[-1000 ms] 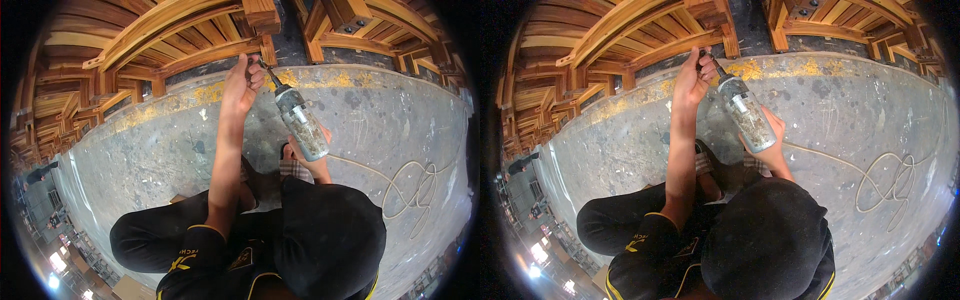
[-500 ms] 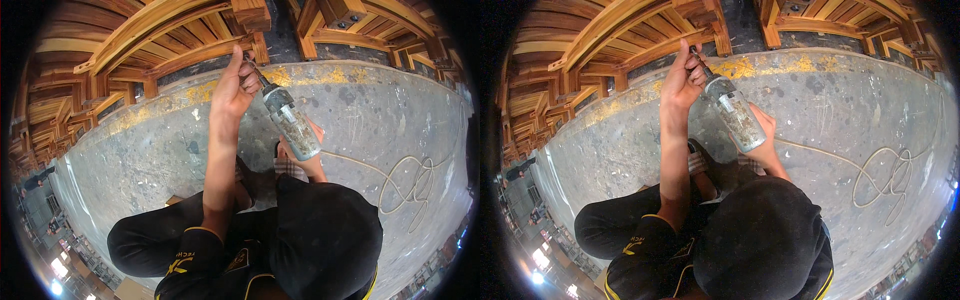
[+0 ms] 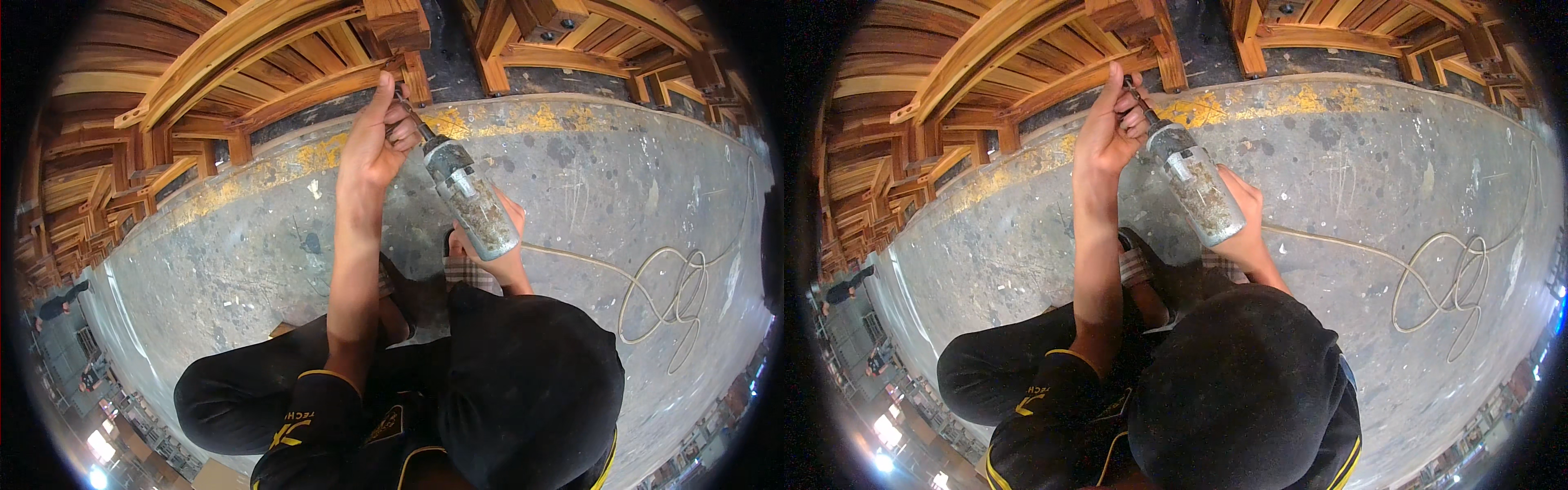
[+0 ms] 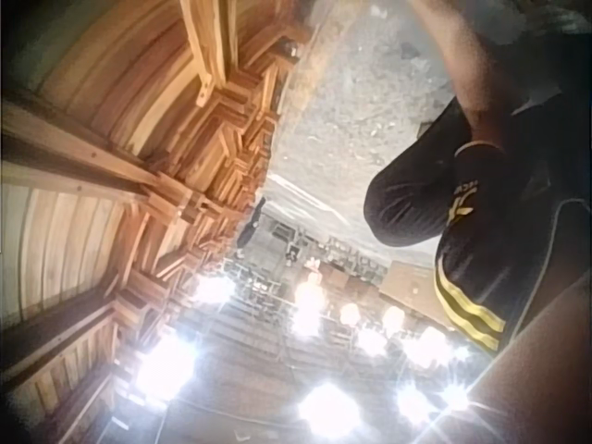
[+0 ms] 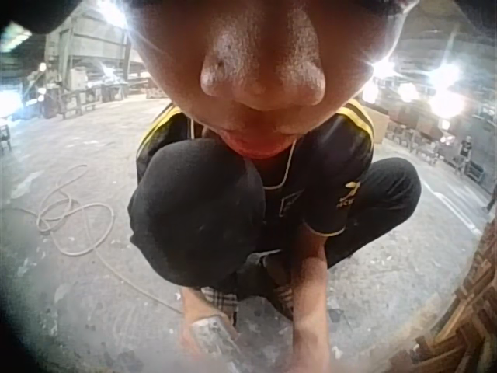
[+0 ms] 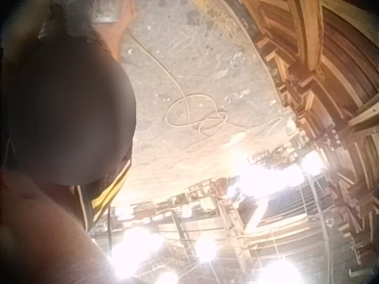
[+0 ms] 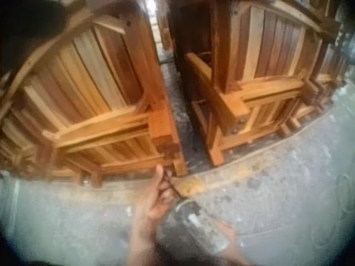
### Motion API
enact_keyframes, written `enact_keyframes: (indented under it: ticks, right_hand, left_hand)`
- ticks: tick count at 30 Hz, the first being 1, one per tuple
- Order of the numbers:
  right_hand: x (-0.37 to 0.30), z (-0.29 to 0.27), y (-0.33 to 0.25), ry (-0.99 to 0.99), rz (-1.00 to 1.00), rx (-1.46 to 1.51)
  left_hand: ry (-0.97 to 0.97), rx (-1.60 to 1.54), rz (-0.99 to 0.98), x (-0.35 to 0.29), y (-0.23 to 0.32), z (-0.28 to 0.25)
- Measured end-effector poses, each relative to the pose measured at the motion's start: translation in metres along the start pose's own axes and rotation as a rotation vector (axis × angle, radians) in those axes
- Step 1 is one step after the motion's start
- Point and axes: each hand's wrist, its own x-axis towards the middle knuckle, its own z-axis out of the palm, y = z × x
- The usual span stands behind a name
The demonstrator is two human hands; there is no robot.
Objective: Assembling wooden furniture components using an air-powered drill and screws.
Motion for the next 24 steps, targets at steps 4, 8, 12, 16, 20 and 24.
enact_keyframes:
  ticks: [4, 8, 12, 16, 20, 24]
  right_hand:
    - [0.001, 0.003, 0.002, 0.04, -0.059, 0.019]
    - [0.002, 0.004, 0.0, 0.048, -0.055, 0.018]
    - [0.0, 0.004, 0.002, 0.043, -0.035, 0.025]
    - [0.0, 0.003, 0.003, 0.03, -0.029, 0.017]
    - [0.001, 0.001, 0.001, 0.004, -0.009, -0.007]
    - [0.001, 0.006, 0.001, 0.02, -0.013, 0.022]
  left_hand:
    - [0.036, 0.096, 0.09, 0.0, -0.003, 0.001]
    - [0.034, 0.308, 0.269, 0.003, -0.006, -0.003]
    - [0.052, 0.457, 0.345, 0.003, -0.003, -0.004]
    - [-0.01, 0.29, 0.21, 0.002, 0.0, -0.005]
    - [0.031, 0.114, 0.05, 0.002, 0.001, -0.001]
    - [0.011, 0.153, 0.063, 0.0, 0.002, -0.009]
